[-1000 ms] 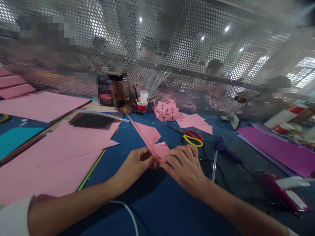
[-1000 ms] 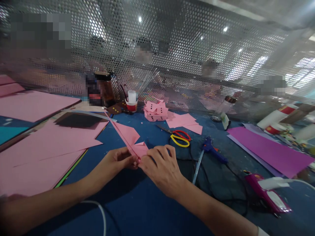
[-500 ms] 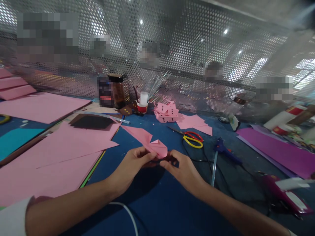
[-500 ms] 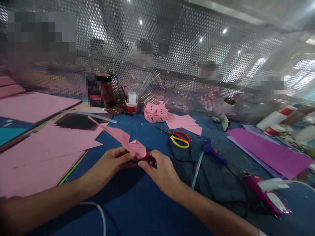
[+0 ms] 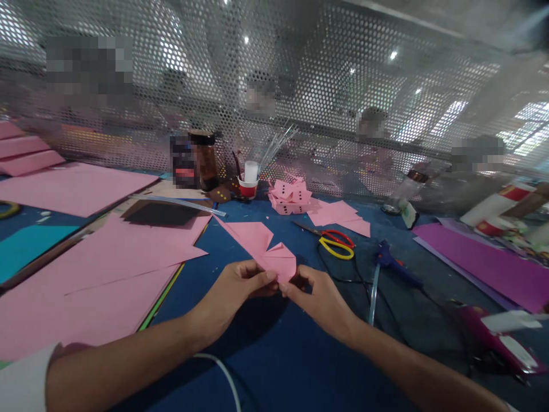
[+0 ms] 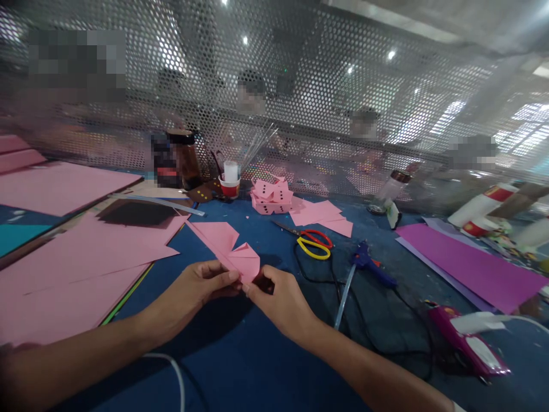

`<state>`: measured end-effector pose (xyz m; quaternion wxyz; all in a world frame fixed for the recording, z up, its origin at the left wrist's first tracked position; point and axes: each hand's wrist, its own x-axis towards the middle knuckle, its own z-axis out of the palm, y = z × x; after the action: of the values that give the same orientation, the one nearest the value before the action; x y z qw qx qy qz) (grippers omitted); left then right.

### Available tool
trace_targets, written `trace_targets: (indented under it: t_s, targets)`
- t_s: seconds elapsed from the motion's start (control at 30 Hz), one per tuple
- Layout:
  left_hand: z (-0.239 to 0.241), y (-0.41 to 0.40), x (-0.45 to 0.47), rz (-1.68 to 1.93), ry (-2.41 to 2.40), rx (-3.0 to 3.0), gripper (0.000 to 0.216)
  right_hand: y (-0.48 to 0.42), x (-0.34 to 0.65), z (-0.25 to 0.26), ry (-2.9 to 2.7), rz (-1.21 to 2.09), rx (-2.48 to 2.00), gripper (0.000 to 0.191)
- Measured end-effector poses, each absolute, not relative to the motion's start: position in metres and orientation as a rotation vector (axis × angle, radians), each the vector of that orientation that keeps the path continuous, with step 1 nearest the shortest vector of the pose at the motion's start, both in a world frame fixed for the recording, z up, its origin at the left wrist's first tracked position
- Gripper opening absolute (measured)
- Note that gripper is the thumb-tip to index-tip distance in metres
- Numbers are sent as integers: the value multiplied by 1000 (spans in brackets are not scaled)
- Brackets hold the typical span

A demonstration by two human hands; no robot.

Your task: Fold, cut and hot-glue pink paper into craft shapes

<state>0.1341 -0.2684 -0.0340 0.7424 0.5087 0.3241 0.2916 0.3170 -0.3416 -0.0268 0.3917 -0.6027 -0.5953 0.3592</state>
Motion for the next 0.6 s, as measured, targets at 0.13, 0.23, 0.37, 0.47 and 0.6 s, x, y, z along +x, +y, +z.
trace_targets:
  t_s: [0.13,0.23,0.37,0.47,0.6]
  targets:
    - [-33,-269,134,627,717,1121,23,-342,317,-26,-1508,942,-1504,15]
    - [-31,-270,134,619,733,1125,23,-342,317,-25,-1498,962,-1489,14]
    - [-31,-270,134,606,740,1133,24,-341,318,-27,-1454,1040,-1425,12]
    - [-33,-269,134,621,729,1119,24,-340,320,-29,-1425,1106,-1372,13]
    - [-33,-267,133,669,708,1112,26,-338,323,-31,-1415,1114,-1365,16]
